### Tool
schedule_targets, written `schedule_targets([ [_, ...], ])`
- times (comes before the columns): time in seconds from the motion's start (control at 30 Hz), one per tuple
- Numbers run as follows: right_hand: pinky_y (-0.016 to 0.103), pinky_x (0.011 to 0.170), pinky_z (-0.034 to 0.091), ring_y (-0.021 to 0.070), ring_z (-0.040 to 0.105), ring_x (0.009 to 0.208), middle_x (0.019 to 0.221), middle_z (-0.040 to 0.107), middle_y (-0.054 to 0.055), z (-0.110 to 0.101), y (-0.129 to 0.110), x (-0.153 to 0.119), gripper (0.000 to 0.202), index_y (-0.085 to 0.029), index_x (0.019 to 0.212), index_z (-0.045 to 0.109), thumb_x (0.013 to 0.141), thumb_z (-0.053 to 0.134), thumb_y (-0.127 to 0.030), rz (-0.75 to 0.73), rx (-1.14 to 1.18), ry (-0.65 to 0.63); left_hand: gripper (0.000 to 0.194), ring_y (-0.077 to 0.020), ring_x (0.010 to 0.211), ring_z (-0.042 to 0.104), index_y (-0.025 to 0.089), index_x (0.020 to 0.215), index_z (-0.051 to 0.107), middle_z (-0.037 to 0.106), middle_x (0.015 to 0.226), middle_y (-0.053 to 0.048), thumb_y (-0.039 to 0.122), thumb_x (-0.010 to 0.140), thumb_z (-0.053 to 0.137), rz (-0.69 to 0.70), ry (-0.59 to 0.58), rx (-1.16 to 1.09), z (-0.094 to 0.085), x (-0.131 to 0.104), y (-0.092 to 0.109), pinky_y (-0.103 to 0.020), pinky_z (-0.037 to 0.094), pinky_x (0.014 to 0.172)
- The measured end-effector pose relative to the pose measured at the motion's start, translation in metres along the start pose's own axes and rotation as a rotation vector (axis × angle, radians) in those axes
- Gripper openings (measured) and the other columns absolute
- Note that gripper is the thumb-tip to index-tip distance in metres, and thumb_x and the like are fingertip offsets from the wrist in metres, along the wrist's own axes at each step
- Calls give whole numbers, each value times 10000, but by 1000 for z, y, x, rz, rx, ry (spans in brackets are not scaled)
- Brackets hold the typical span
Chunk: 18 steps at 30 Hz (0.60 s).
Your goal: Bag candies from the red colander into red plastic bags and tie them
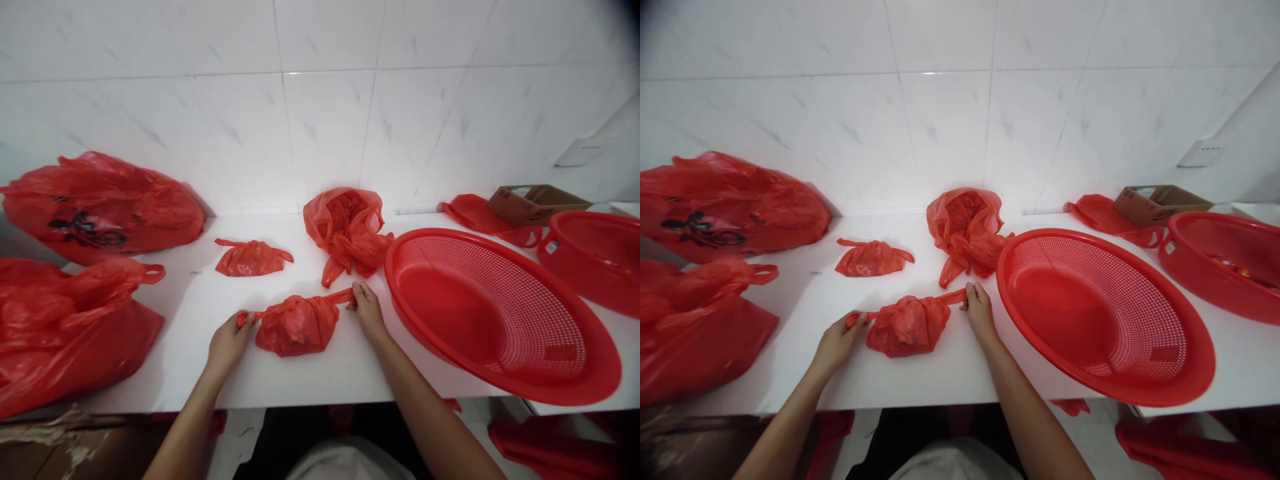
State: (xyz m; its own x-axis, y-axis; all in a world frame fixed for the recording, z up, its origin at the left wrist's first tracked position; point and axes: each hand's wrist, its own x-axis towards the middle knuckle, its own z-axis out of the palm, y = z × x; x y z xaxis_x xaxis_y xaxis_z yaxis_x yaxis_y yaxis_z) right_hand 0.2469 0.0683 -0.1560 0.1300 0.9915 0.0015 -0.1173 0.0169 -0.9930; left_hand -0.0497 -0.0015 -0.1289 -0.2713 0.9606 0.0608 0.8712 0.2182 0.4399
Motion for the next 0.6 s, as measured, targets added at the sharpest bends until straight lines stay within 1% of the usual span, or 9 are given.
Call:
schedule_targets([
  [0.03, 251, 560, 437, 110, 438, 567, 625, 420, -52, -3, 0, 2, 400, -214, 695, 417, 849, 547, -559, 11, 21, -19, 327, -233, 914, 676, 241, 1081, 640, 729, 1069, -56, 395, 944, 387, 4, 23, -4, -2, 3, 7, -337, 494, 769],
  [0.1, 264, 574, 470, 112, 459, 567, 630, 438, -50, -6, 0, 3, 419, -212, 701, 428, 835, 560, -586, 21, 57, -40, 410, -273, 1134, 597, 253, 1318, 527, 622, 1317, -86, 315, 936, 392, 29, 104, 1, -7, 9, 27, -428, 439, 932],
  [0.17, 267, 586, 486, 113, 471, 570, 629, 454, -49, -6, 1, 1, 437, -211, 698, 429, 828, 570, -604, 16, 82, -44, 440, -284, 1295, 472, 259, 1361, 501, 519, 1438, -91, 271, 948, 351, 143, 127, -18, -9, 12, 52, -494, 319, 1060],
  [0.23, 263, 591, 490, 112, 479, 570, 624, 466, -49, -6, 1, -3, 443, -209, 696, 435, 823, 584, -607, 9, 98, -44, 385, -271, 1347, 419, 261, 1258, 599, 518, 1440, -80, 281, 947, 372, 313, 34, -58, -7, 12, 76, -480, 254, 1112],
  [0.27, 260, 591, 489, 112, 485, 572, 622, 471, -49, -6, 1, -4, 440, -208, 698, 440, 824, 589, -603, 7, 104, -44, 339, -273, 1318, 453, 258, 1171, 653, 566, 1386, -81, 295, 934, 413, 386, -43, -75, -5, 12, 86, -465, 276, 1103],
  [0.33, 255, 592, 484, 115, 501, 583, 627, 490, -46, -7, 1, -6, 426, -207, 706, 453, 837, 585, -590, 7, 116, -47, 244, -280, 1155, 584, 264, 1000, 713, 687, 1185, -72, 317, 894, 499, 461, -200, -92, 0, 12, 99, -426, 381, 1012],
  [0.43, 251, 580, 472, 118, 510, 587, 630, 506, -39, -8, 0, -6, 414, -205, 705, 464, 851, 575, -576, 9, 133, -56, 199, -238, 858, 664, 272, 882, 713, 736, 912, -33, 326, 879, 522, 492, -361, -124, 0, 14, 101, -337, 468, 802],
  [0.5, 253, 576, 475, 116, 499, 578, 631, 502, -41, -9, 0, -5, 407, -208, 706, 463, 846, 580, -572, 12, 143, -48, 221, -209, 794, 651, 269, 877, 687, 721, 873, -13, 353, 901, 483, 491, -414, -159, -11, 17, 95, -296, 467, 734],
  [0.6, 267, 592, 507, 110, 474, 565, 634, 488, -49, -7, 1, -2, 395, -216, 717, 453, 839, 579, -570, 20, 155, -29, 281, -188, 758, 621, 249, 872, 639, 680, 830, -2, 416, 927, 420, 471, -428, -204, -42, 28, 83, -270, 465, 697],
])
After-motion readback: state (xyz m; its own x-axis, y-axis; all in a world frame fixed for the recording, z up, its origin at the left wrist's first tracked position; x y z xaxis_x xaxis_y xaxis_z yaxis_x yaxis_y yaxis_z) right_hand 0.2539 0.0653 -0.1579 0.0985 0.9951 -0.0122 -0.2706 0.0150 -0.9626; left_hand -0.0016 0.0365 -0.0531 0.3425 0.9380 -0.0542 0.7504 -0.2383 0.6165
